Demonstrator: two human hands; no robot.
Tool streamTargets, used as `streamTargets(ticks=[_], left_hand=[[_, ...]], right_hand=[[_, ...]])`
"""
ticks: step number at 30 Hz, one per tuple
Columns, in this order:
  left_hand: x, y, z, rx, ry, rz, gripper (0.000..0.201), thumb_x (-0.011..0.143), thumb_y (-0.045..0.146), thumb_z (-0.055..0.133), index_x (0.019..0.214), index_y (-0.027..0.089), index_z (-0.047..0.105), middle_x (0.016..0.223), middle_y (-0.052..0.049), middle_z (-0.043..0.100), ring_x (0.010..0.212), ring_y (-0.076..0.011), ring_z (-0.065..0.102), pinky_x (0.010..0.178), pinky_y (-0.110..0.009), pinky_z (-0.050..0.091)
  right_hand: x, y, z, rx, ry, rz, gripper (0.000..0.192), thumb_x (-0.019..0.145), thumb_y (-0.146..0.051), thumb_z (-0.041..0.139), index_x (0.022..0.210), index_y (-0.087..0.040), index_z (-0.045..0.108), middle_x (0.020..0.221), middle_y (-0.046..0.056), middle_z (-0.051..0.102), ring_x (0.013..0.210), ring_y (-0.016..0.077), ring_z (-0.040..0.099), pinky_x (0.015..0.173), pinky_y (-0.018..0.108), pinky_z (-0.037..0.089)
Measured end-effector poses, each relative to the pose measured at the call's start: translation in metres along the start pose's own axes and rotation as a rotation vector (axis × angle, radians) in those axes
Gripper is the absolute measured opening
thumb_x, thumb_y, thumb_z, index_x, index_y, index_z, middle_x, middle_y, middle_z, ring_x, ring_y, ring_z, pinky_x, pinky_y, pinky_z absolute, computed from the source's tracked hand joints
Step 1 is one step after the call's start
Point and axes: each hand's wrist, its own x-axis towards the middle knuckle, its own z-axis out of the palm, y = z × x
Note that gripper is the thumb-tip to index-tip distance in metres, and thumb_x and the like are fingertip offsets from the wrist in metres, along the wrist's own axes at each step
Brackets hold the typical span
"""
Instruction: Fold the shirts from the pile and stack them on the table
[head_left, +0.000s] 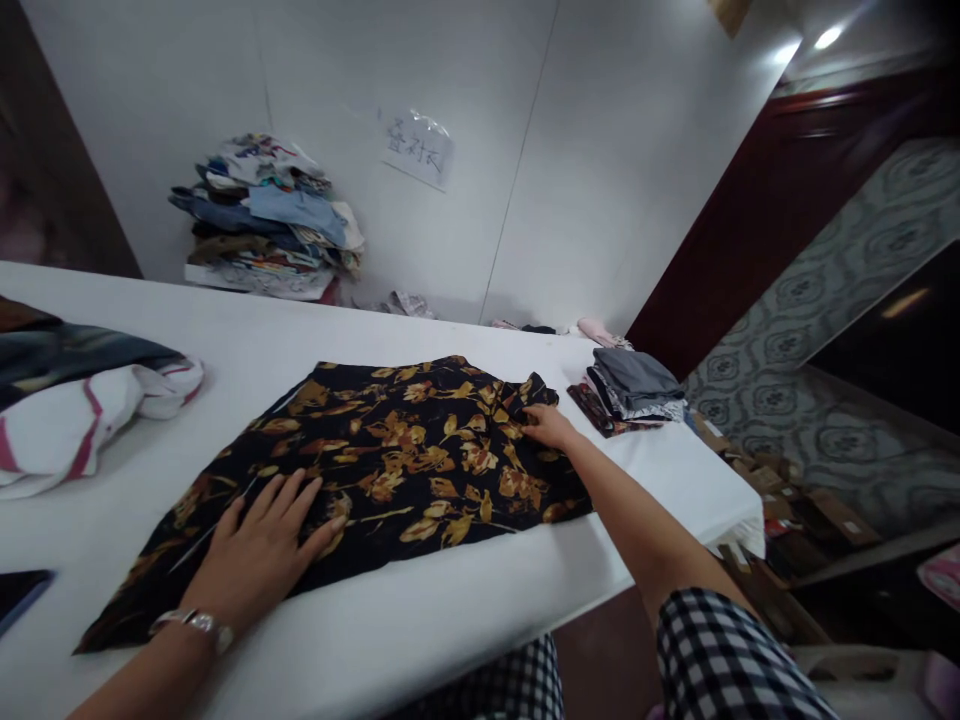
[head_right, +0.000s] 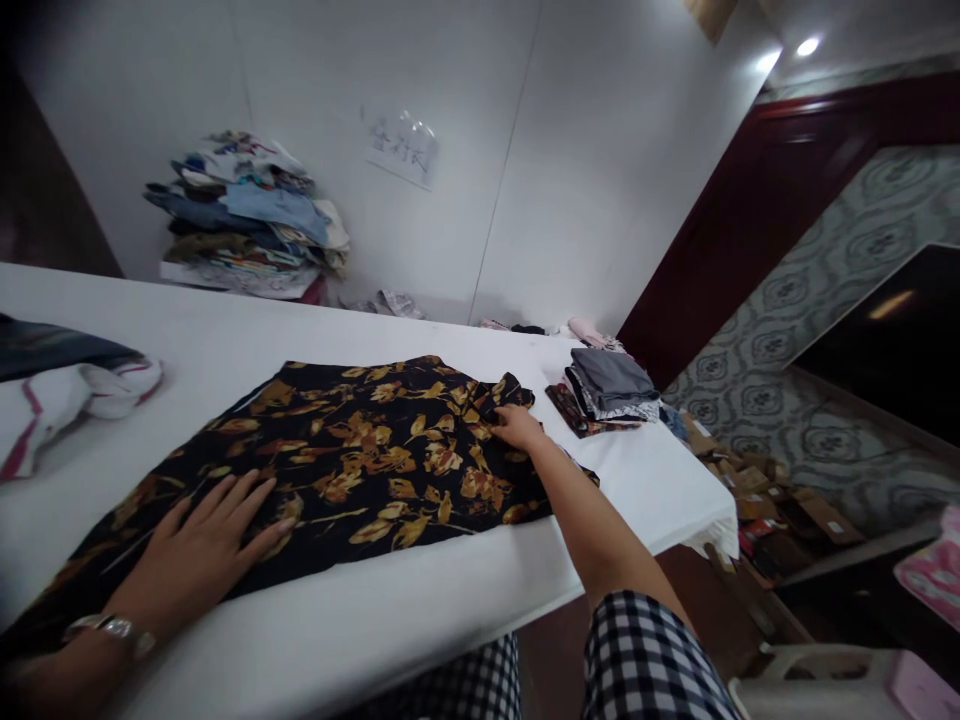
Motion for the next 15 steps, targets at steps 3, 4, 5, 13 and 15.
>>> streamTargets(ticks=[3,4,5,13,15], left_hand=[[0.0,0.002,-0.004,-0.026,0.003,0.006,0.044,0.081,0.033,0.036,0.105,0.034,0.072,0.137,-0.007,0.053,0.136,-0.0384,0.032,0.105,-0.064,0.023],[0.0,0.003,-0.005,-0.034,0.004,0.005,0.044,0.082,0.033,0.034,0.105,0.032,0.072,0.138,-0.009,0.052,0.136,-0.0387,0.032,0.105,-0.063,0.023],[0.0,0.004,-0.007,-0.042,0.005,-0.001,0.045,0.082,0.034,0.034,0.105,0.03,0.072,0.139,-0.011,0.051,0.136,-0.0389,0.032,0.105,-0.063,0.023],[0.002,0.006,-0.006,-0.063,0.006,-0.046,0.055,0.083,0.045,0.031,0.121,0.021,0.064,0.143,-0.014,0.046,0.136,-0.0365,0.033,0.106,-0.058,0.024],[0.004,0.004,-0.004,-0.092,0.029,-0.073,0.059,0.083,0.047,0.032,0.125,0.018,0.061,0.144,-0.015,0.045,0.136,-0.0359,0.033,0.107,-0.058,0.024]], right_hand=[[-0.005,-0.006,0.017,0.016,0.023,0.025,0.025,0.073,-0.022,0.067,0.098,-0.022,0.073,0.109,0.006,0.07,0.102,0.0225,0.062,0.089,0.027,0.044],[-0.005,-0.006,0.018,0.03,0.049,0.047,0.021,0.076,-0.021,0.062,0.093,-0.02,0.073,0.105,0.007,0.071,0.099,0.0225,0.063,0.087,0.028,0.045],[-0.003,-0.006,0.016,0.048,0.081,0.071,0.019,0.078,-0.021,0.059,0.09,-0.019,0.073,0.101,0.008,0.072,0.095,0.0225,0.064,0.084,0.028,0.046],[0.017,-0.018,-0.079,0.212,0.461,0.132,0.045,0.086,-0.042,0.039,0.094,-0.009,0.068,0.072,0.006,0.066,0.071,0.0195,0.057,0.066,0.028,0.046],[0.012,-0.034,-0.108,0.248,0.553,0.075,0.043,0.087,-0.041,0.039,0.094,-0.009,0.067,0.073,0.005,0.065,0.071,0.0173,0.055,0.066,0.026,0.044]])
